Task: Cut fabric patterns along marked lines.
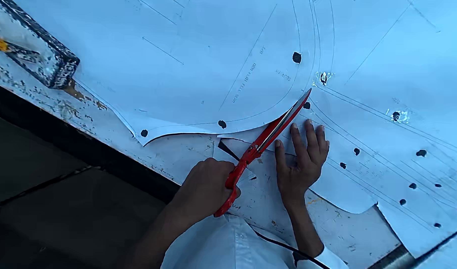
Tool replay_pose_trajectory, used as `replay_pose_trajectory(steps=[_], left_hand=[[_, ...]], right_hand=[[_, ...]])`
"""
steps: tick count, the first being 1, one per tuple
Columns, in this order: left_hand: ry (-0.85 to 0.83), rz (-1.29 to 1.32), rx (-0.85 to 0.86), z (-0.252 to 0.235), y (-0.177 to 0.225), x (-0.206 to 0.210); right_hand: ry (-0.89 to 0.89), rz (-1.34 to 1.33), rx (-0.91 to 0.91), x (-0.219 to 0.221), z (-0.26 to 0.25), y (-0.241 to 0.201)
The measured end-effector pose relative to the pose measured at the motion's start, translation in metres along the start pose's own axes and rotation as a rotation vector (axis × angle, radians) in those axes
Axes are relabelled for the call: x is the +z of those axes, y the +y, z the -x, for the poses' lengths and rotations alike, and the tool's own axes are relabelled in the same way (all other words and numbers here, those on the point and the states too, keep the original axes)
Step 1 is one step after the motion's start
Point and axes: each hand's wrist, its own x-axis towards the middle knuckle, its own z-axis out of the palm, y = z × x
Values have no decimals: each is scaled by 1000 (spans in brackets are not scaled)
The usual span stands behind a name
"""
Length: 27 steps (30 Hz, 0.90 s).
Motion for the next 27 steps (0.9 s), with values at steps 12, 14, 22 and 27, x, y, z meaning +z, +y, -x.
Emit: replay_pose_trajectory(steps=[12, 14, 22, 27], left_hand=[[-14, 76, -72, -1, 11, 14], [-26, 86, -80, -1, 12, 14], [-52, 152, -82, -3, 13, 23], [-108, 187, -109, -4, 23, 23]], right_hand=[[7, -14, -7, 0, -1, 0], [12, -20, -4, 1, -1, 1], [48, -35, -10, 4, -3, 3], [44, -61, -12, 2, -4, 4]])
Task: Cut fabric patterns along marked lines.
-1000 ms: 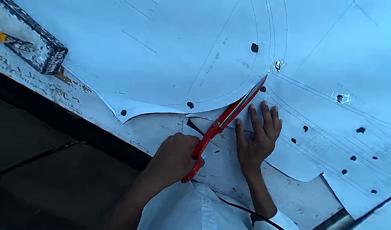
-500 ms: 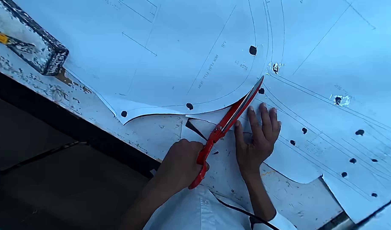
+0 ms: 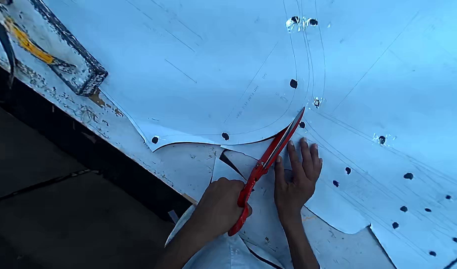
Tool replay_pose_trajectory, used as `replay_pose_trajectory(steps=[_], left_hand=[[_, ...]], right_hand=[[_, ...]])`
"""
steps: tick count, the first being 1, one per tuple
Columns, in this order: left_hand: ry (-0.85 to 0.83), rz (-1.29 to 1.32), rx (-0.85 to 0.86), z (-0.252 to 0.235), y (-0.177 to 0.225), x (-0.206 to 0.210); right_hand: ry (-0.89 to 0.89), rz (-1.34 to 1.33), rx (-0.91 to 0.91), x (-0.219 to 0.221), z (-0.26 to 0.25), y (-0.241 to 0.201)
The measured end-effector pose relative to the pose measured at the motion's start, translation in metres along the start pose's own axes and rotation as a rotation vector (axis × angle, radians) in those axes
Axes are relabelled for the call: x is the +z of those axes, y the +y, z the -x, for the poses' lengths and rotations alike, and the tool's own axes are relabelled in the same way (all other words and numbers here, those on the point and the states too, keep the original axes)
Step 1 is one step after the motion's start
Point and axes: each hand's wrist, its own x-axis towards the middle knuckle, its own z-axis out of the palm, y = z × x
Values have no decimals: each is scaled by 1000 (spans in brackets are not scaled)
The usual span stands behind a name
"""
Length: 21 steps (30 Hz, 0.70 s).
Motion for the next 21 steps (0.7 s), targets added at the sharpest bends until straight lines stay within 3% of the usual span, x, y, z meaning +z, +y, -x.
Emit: replay_pose_trajectory(steps=[6, 12, 21], left_hand=[[-23, -70, -27, 2, 11, -8], [-8, -118, -40, 4, 9, -15], [8, -106, 6, 1, 8, -13]], right_hand=[[-140, 74, -35, -25, -17, 7], [-88, 52, -140, -19, -17, 34], [-31, 45, -148, -13, -15, 35]])
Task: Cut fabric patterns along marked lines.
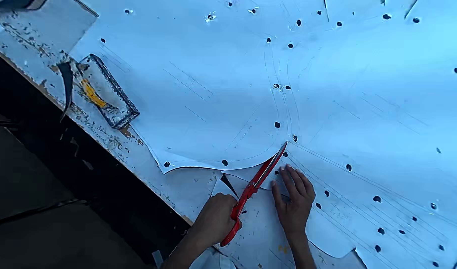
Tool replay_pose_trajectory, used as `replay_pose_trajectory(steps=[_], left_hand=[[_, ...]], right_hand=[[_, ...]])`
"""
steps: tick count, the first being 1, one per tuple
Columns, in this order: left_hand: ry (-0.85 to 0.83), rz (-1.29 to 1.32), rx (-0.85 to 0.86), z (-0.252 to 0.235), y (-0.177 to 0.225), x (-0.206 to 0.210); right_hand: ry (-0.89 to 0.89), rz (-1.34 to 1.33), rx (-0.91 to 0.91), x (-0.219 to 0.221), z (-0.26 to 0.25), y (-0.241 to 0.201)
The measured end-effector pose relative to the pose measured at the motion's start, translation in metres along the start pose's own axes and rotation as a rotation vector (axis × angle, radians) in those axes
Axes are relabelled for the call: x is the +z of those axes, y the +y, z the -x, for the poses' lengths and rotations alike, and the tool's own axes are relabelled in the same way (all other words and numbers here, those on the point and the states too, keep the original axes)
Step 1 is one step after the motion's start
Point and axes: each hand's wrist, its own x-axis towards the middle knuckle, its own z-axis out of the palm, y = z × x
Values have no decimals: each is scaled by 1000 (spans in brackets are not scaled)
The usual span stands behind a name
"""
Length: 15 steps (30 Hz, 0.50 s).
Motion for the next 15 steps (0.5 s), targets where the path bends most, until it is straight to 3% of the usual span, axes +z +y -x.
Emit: replay_pose_trajectory(steps=[15], left_hand=[[26, 41, 5, 1, 11, 13]], right_hand=[[25, -49, -18, 2, 1, 3]])
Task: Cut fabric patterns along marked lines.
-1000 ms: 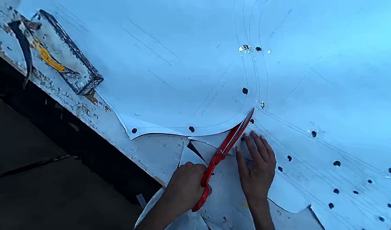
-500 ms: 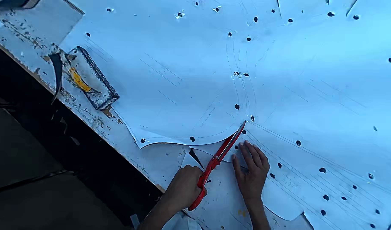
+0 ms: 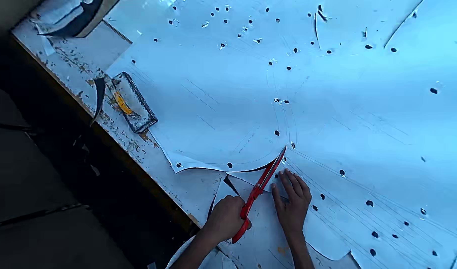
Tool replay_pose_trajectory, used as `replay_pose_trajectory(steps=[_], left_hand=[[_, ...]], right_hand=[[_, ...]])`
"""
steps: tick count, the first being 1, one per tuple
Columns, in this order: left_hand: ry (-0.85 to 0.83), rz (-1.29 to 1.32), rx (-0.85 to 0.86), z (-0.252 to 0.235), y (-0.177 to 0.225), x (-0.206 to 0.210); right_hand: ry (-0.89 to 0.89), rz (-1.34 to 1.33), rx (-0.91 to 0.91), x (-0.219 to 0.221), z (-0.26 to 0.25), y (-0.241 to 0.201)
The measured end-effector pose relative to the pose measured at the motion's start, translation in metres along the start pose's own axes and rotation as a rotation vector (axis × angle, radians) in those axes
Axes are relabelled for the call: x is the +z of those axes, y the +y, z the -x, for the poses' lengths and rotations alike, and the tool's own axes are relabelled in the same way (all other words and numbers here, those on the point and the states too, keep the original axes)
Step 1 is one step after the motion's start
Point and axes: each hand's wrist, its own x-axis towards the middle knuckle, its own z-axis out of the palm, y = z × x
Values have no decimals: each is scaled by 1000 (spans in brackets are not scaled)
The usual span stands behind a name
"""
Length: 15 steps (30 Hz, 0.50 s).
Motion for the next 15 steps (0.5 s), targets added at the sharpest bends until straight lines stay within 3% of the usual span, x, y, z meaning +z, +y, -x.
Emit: replay_pose_trajectory(steps=[15], left_hand=[[29, 25, -2, 0, 4, 1]], right_hand=[[-15, 4, -14, -1, 0, 2]])
